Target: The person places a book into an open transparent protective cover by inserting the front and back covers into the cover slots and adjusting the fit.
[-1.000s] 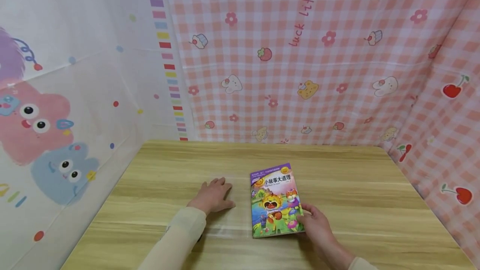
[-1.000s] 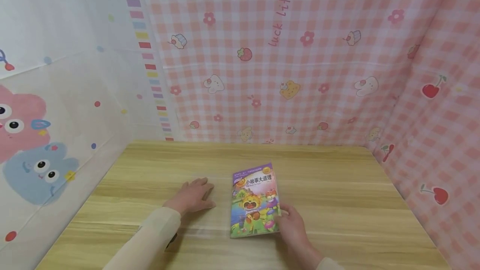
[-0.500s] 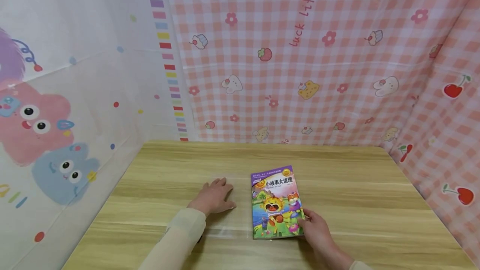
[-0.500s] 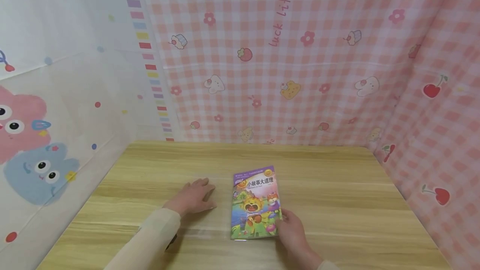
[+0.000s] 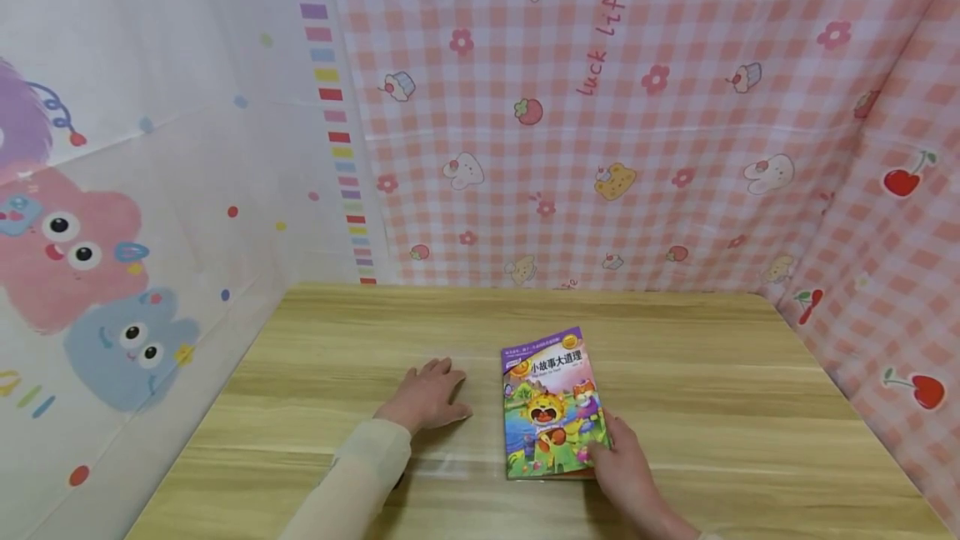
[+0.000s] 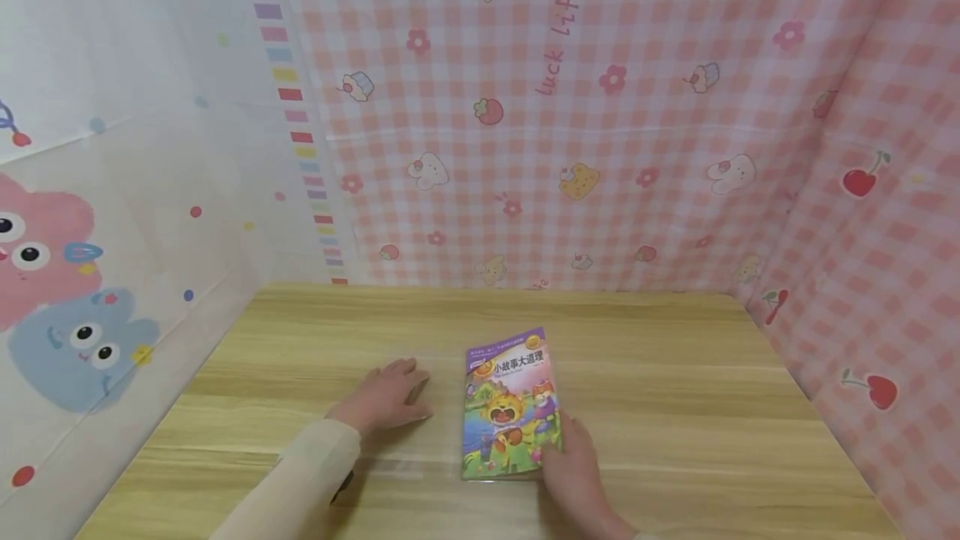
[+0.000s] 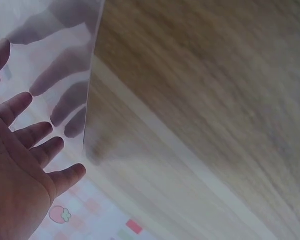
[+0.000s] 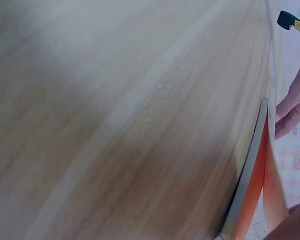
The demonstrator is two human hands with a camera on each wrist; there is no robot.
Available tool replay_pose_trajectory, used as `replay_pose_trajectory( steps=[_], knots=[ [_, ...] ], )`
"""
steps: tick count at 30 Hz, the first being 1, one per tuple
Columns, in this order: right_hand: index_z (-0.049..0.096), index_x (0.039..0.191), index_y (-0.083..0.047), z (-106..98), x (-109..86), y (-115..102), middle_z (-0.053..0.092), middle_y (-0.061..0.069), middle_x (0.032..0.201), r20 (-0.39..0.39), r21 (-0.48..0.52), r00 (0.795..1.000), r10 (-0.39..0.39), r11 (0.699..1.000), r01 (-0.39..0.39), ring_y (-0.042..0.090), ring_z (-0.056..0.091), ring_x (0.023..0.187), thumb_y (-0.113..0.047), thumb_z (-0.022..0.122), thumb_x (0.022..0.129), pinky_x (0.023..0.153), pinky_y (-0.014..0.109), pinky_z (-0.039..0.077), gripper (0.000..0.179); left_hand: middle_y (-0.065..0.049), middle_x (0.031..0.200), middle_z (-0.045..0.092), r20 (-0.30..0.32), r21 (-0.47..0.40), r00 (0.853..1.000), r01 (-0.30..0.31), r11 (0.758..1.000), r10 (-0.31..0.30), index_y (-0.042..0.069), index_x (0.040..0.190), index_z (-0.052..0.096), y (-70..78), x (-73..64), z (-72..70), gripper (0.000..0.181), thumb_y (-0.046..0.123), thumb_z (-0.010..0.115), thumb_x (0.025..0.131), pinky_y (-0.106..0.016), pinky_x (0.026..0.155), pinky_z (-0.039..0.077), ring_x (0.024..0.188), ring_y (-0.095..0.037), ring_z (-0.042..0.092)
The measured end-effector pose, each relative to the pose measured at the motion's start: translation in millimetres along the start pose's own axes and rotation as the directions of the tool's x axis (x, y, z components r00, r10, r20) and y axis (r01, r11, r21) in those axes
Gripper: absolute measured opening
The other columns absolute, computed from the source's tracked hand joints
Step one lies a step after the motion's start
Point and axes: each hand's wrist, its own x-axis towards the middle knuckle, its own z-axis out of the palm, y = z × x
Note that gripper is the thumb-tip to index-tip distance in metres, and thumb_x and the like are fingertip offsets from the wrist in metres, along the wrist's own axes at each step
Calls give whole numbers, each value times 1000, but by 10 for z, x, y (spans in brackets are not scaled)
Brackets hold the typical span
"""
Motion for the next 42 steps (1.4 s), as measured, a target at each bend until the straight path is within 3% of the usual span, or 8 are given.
replay_pose_trajectory(
  steps=[4, 7, 9, 11, 16, 26, 37, 42],
  knots=[
    [41, 141, 16, -21, -16, -41, 28, 42, 147, -39, -71, 999, 10, 997, -13, 57, 24, 137, -6, 48, 97, 111, 65, 18, 50, -19, 152, 40, -8, -1, 1000, 3, 1000, -3, 10, 140, 55, -5, -11, -4, 60, 44, 67, 92, -63, 112, 24, 142, -39, 33],
    [50, 136, 13, -23, -1, -59, 52, 31, 132, -60, -60, 997, 43, 997, -47, 45, 50, 120, -16, 47, 102, 98, 54, 43, 45, -20, 152, 40, -25, -16, 1000, 0, 1000, -1, 9, 140, 55, -19, -24, -2, 56, 42, 64, 95, -63, 112, 24, 142, -40, 33],
    [58, 130, 11, -28, 22, -65, 63, 22, 116, -82, -51, 995, 62, 997, -66, 33, 57, 104, -22, 48, 104, 84, 44, 49, 43, -21, 152, 40, -44, -27, 999, -7, 1000, 6, 9, 140, 55, -42, -34, 3, 52, 39, 61, 98, -63, 112, 24, 142, -40, 33],
    [63, 125, 9, -40, 54, -70, 68, 17, 107, -94, -38, 992, 83, 995, -87, 29, 59, 98, -27, 49, 104, 79, 40, 49, 44, -22, 151, 40, -62, -38, 998, -19, 999, 17, 8, 140, 55, -73, -45, 7, 49, 35, 58, 100, -64, 111, 25, 141, -41, 33],
    [68, 116, 8, -85, 133, -90, 68, 21, 112, -98, -31, 991, 95, 995, -98, 37, 59, 111, -29, 52, 103, 96, 54, 45, 44, -25, 150, 39, -85, -73, 996, -33, 997, 27, 6, 141, 53, -168, -83, 7, 46, 31, 55, 102, -65, 110, 25, 140, -43, 34],
    [75, 101, 3, -124, 201, -76, 70, 12, 94, -96, -76, 989, 111, 990, -119, 26, 60, 91, -24, 57, 99, 77, 38, 47, 33, -26, 148, 42, -98, -76, 995, -14, 997, 6, 3, 139, 54, -276, -145, 10, 48, 33, 57, 101, -66, 109, 27, 138, -44, 36],
    [75, 103, 4, -94, 171, -35, 71, 15, 101, -109, -63, 989, 104, 992, -112, 28, 61, 97, -26, 59, 99, 78, 39, 49, 34, -24, 150, 41, -59, -77, 998, 13, 997, -18, 4, 139, 55, -261, -151, -19, 52, 36, 60, 98, -66, 110, 24, 140, -42, 34],
    [68, 117, 7, -64, 179, -78, 70, 14, 101, -81, -14, 989, 122, 992, -123, 26, 60, 96, -27, 54, 101, 84, 44, 50, 40, -25, 151, 39, -57, -69, 998, 18, 997, -22, 3, 139, 54, -252, -154, -15, 53, 36, 60, 98, -66, 110, 24, 140, -43, 33]
  ],
)
